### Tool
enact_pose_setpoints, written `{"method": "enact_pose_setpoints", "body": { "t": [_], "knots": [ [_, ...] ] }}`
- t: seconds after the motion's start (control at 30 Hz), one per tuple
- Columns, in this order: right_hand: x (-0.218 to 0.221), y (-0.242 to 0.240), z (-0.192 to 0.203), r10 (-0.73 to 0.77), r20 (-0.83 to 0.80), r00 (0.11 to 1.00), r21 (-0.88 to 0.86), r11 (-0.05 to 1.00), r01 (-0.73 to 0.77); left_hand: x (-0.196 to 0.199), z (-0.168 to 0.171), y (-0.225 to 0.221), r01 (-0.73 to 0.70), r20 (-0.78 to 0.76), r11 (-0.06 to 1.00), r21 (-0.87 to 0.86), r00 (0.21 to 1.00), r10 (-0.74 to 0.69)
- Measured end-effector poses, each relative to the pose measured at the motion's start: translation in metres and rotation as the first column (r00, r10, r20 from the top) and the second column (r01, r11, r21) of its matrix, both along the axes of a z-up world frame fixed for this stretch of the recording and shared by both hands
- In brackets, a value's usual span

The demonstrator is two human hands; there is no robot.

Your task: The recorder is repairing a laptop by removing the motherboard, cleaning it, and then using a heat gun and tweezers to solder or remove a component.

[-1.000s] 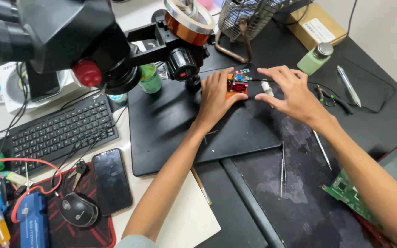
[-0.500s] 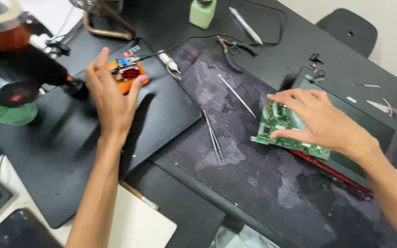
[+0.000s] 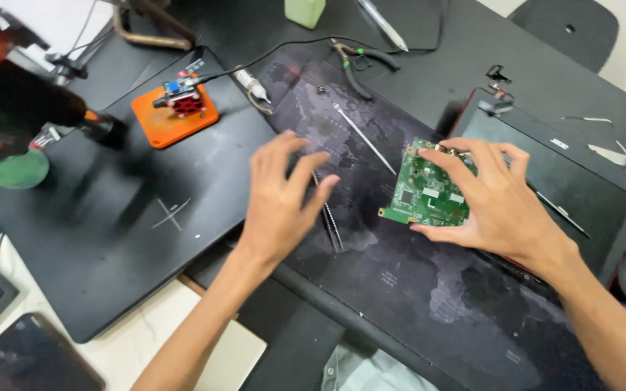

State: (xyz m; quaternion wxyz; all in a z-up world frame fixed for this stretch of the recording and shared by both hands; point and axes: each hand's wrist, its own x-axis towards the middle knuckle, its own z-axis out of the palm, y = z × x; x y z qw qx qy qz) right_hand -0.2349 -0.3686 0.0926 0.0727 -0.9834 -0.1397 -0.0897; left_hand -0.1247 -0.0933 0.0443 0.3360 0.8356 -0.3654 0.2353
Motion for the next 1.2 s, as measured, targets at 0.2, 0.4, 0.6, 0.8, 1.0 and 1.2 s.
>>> {"method": "enact_pose_setpoints", "body": {
  "t": [0.2, 0.4, 0.6, 0.8, 1.0, 1.2],
  "knots": [
    [0.012, 0.043, 0.037, 0.090, 0.119, 0.989, 0.341, 0.932, -0.126, -0.031, 0.018, 0.000, 0.277, -0.354, 0.952, -0.129, 0.884, -0.305],
    [0.051, 0.095, 0.037, 0.363, 0.195, 0.911, 0.763, 0.527, -0.373, -0.019, -0.005, 0.043, 0.134, -0.670, 0.743, -0.655, 0.352, -0.654],
    [0.100, 0.136, 0.025, 0.471, 0.280, 0.837, 0.813, 0.348, -0.467, -0.002, 0.023, 0.122, -0.272, -0.535, 0.481, -0.833, 0.180, -0.825],
    [0.141, 0.151, 0.032, 0.564, 0.190, 0.803, 0.664, 0.528, -0.529, 0.009, 0.066, 0.192, -0.233, -0.563, 0.524, -0.819, 0.498, -0.660],
    [0.136, 0.152, 0.042, 0.559, 0.053, 0.828, 0.726, 0.548, -0.416, 0.016, 0.069, 0.203, -0.175, -0.596, 0.635, -0.752, 0.593, -0.542],
    [0.126, 0.143, 0.048, 0.574, -0.018, 0.818, 0.821, 0.476, -0.316, 0.019, 0.069, 0.196, -0.226, -0.652, 0.647, -0.728, 0.520, -0.552]
  ]
}}
